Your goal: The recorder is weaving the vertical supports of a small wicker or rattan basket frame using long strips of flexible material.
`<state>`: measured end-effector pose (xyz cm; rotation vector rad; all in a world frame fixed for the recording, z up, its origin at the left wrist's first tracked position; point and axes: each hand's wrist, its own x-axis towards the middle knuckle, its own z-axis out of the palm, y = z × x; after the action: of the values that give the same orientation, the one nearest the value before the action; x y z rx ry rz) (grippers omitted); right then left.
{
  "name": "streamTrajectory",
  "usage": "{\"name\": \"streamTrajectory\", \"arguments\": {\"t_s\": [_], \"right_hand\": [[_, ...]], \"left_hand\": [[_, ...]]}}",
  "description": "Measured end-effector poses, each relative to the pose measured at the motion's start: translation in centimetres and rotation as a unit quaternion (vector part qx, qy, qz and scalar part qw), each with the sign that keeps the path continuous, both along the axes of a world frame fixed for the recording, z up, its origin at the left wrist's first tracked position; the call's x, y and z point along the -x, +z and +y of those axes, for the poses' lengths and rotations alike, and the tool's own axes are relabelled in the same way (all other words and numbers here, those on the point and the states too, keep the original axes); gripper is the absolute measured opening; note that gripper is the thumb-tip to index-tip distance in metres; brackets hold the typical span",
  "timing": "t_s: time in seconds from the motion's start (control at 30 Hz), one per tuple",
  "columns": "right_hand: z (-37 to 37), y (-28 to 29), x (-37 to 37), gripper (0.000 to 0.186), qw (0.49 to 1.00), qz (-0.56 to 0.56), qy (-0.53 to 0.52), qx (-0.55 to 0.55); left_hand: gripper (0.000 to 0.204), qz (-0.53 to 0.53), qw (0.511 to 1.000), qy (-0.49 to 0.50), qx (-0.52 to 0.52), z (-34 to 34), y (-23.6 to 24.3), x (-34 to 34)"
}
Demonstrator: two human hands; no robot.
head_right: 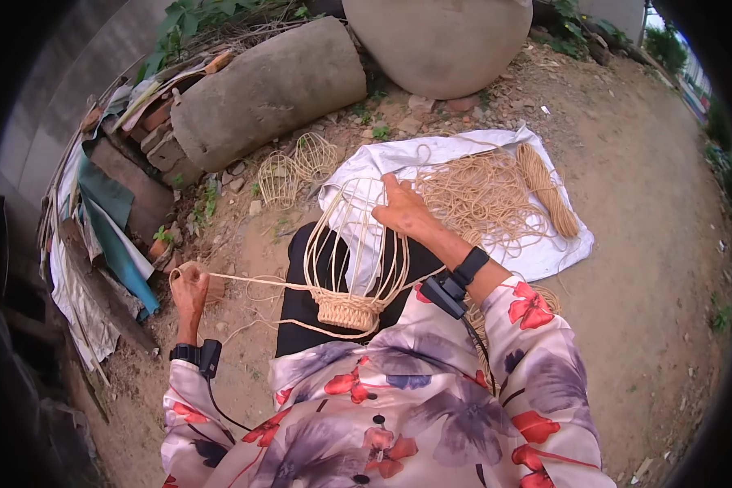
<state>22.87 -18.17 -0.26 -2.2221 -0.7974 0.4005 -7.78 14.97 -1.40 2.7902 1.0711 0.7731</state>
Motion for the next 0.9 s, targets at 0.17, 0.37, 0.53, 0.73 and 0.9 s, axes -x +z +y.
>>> {"name": "streamTrajectory", "arguments": {"t_s": [0.17, 0.37, 0.53, 0.73, 0.9], "right_hand": [[1.6, 0.4, 0.4, 0.065, 0.998, -0.049, 0.021, 0.044], [1.6, -0.9, -1.0, 0.061, 0.999, -0.032, 0.0, 0.042], [1.9, -0.5, -0.5, 0.063, 0.999, -0.021, 0.004, 0.036], [0.3, -1.3, -0.2, 0.051, 0.995, -0.1, -0.008, 0.008], [-8.0, 0.7, 4.5, 0.018, 0.979, -0.013, 0.06, -0.192]], "left_hand": [[0.032, 0.018, 0.991, -0.123, -0.055, 0.9, -1.2, -1.1], [0.022, 0.007, 0.886, -0.372, 0.279, -15.7, 4.2, -5.6], [0.016, 0.021, 0.888, -0.422, 0.182, -16.4, 3.2, -6.1], [0.011, 0.01, 0.874, -0.446, 0.194, -17.1, 4.7, -7.5], [0.01, 0.027, 0.867, -0.47, 0.163, -16.8, 3.1, -7.8]]}}
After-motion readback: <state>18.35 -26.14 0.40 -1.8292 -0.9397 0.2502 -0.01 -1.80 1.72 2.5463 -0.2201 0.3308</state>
